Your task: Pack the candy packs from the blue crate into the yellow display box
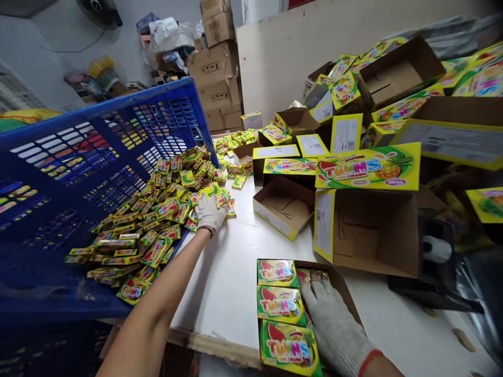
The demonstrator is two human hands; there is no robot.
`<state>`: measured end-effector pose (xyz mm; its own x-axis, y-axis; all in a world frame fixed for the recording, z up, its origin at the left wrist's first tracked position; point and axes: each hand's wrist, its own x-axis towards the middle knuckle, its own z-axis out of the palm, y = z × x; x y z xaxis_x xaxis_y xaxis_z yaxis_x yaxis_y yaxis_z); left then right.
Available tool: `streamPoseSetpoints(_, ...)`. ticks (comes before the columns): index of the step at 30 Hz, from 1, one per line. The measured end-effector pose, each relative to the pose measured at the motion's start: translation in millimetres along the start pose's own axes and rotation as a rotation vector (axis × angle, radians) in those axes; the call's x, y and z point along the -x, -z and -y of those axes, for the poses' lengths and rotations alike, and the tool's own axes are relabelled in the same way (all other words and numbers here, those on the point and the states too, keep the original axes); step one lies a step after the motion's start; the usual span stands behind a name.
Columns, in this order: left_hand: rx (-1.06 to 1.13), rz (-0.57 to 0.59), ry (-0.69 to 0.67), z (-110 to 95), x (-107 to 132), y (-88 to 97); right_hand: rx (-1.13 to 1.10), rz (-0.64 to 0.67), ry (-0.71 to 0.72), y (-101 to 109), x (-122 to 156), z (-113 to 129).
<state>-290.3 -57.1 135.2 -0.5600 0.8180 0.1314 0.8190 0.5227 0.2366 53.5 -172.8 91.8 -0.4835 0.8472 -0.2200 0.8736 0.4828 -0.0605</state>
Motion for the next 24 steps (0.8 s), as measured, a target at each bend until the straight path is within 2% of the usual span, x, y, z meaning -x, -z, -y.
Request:
streamPoseSetpoints(2,-0.059,0.110,0.022,1.3,-23.5,-4.3,0.028,0.037,0.008,-6.2,-1.1,-2.1)
streamPoseSetpoints(4,-0.117,0.205,0.010,-1.3,-35.7,-12.8,0.046,0.077,0.036,-9.6,-1.9,-4.2)
streamPoseSetpoints(6,-0.154,0.225,-0.027,-5.8,-36.2,-21.1,0.061,0.080,0.059,-11.1,-1.9,-5.5)
streamPoseSetpoints(8,-0.160,0.200,-0.080,-9.4,-24.7,-25.5,0.077,0.055,0.061,-11.9,-1.3,-5.5)
streamPoseSetpoints(11,-0.161,0.193,-0.177,-8.5,14.3,-24.3,0.101,0.022,0.037,-11.7,-0.2,-3.5)
streamPoseSetpoints(14,-0.148,0.153,-0.277,1.8,70.9,-22.5,0.114,0.012,0.017,-6.9,0.1,-0.8)
streamPoseSetpoints(16,-0.080,0.133,-0.353,12.9,110.1,-25.1,0.124,0.030,0.015,-1.0,0.0,1.0)
streamPoseSetpoints(18,0.058,0.105,-0.369,25.5,144.1,-30.1,0.125,0.069,0.026,5.9,0.1,2.9)
streamPoseSetpoints(19,0.137,0.081,-0.330,31.8,158.0,-32.5,0.122,0.090,0.029,9.4,0.2,4.0)
streamPoseSetpoints(21,0.277,0.048,-0.150,43.2,178.6,-35.1,0.110,0.119,0.029,16.5,0.5,6.0)
streamPoseSetpoints(24,0.434,0.109,0.137,54.0,194.5,-28.6,0.073,0.139,0.028,30.0,0.3,5.5)
